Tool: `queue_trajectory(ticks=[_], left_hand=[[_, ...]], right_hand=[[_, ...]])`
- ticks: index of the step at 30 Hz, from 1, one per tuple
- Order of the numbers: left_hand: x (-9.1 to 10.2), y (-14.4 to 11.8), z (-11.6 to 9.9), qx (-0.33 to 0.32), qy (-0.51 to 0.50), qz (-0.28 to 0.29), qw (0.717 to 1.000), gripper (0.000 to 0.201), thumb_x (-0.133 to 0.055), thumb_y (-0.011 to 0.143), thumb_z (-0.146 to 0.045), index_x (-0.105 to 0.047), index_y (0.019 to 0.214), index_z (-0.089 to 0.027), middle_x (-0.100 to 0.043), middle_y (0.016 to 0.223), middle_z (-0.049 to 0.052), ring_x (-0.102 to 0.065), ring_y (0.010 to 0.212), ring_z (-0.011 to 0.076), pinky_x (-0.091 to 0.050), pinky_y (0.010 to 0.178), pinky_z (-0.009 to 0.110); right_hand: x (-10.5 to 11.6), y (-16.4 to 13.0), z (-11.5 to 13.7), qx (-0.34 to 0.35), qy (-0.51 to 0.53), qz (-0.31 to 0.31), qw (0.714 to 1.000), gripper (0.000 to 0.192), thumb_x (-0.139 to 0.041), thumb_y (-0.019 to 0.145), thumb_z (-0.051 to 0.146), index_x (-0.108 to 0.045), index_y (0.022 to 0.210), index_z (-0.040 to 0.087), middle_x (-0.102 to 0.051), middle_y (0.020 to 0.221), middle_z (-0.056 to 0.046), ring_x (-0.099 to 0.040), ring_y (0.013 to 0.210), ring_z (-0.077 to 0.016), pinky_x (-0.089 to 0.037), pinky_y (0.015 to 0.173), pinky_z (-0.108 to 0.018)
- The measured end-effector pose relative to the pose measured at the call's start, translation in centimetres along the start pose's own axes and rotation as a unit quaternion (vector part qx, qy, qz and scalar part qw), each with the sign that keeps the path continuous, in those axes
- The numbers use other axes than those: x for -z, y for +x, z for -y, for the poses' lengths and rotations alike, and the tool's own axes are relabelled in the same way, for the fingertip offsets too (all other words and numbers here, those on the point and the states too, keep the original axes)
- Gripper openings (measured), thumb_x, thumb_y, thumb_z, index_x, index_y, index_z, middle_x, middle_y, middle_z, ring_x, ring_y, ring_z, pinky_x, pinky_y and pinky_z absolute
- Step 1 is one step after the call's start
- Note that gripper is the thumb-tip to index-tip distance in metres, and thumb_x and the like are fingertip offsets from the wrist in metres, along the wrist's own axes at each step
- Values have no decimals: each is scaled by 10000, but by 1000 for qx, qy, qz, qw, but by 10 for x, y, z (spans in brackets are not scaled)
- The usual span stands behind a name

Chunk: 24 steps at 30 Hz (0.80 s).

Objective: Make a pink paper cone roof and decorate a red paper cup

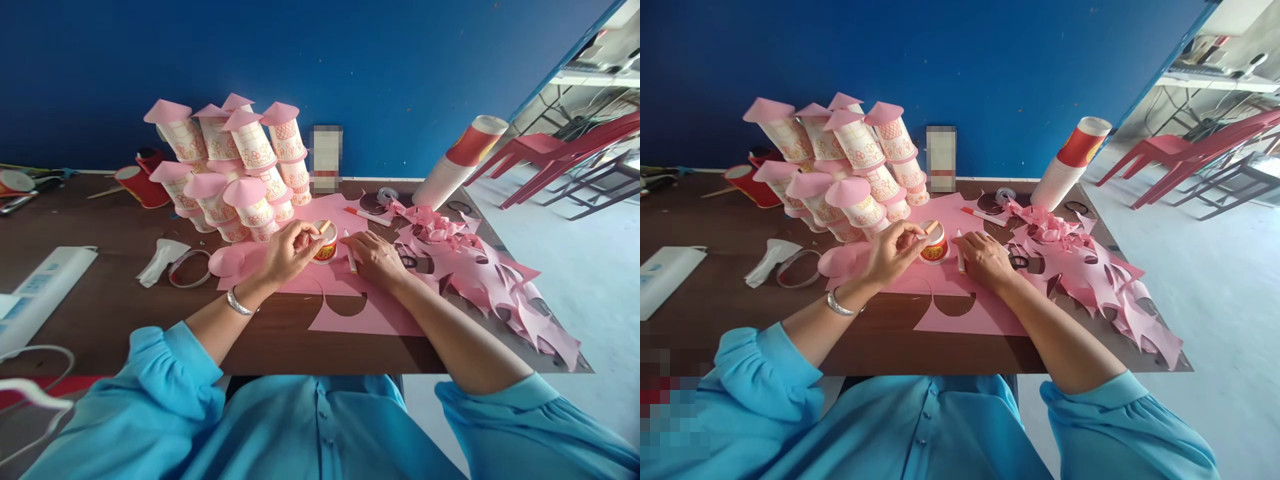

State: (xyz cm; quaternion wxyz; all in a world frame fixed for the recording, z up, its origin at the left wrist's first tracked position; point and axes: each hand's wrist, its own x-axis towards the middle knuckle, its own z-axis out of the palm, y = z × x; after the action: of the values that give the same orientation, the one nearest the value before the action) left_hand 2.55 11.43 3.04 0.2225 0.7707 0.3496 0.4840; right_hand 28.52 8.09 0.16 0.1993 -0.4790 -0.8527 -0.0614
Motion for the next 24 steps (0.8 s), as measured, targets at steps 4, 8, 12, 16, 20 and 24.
queue_trajectory(ticks=[4, 8, 12, 16, 20, 24], left_hand=[[3, 7, -4, -46, 100, -41, 993, 254, -811, 975, -454, -722, 1003, -217, -602, 813, -11, -578, 733, 153, -508, 730, 307], [4, 24, -12, -32, 185, 5, 982, 225, -802, 989, -431, -804, 950, -209, -684, 933, 42, -642, 795, 172, -501, 712, 316], [6, 42, -26, 42, 246, 105, 963, 221, -831, 952, -438, -843, 936, -218, -746, 964, 59, -668, 785, 199, -441, 636, 330], [10, 51, -38, 39, 279, 109, 953, 170, -832, 936, -370, -824, 890, -205, -772, 969, 62, -668, 773, 202, -452, 658, 339], [14, 53, -42, 1, 260, 66, 963, 195, -762, 988, -366, -788, 912, -189, -791, 961, 67, -678, 799, 197, -515, 759, 350], [14, 55, -43, 38, 282, 132, 950, 226, -775, 952, -385, -777, 833, -193, -806, 925, 78, -694, 810, 221, -486, 727, 356]], right_hand=[[6, -1, 5, -27, -9, -56, 998, 336, -628, 1055, 259, -740, 1368, 212, -757, 1150, -117, -734, 954, -241, -562, 709, -311], [13, 0, 10, -41, 21, -166, 985, 255, -549, 1101, 257, -772, 1222, 230, -766, 997, -74, -738, 825, -206, -549, 661, -296], [20, 2, 14, -55, 99, -240, 964, 152, -596, 1088, 262, -747, 1086, 253, -790, 967, -60, -773, 865, -220, -606, 743, -320], [29, 3, 17, -80, 168, -260, 948, 55, -660, 1048, 272, -713, 1042, 259, -809, 942, -45, -785, 858, -229, -631, 796, -359], [37, 1, 22, -107, 224, -263, 932, 43, -679, 1042, 296, -691, 1049, 255, -805, 916, -33, -774, 784, -216, -619, 749, -361], [42, 2, 30, -43, 241, -264, 933, 47, -685, 1036, 216, -691, 1060, 255, -795, 892, -18, -772, 779, -196, -607, 727, -324]])
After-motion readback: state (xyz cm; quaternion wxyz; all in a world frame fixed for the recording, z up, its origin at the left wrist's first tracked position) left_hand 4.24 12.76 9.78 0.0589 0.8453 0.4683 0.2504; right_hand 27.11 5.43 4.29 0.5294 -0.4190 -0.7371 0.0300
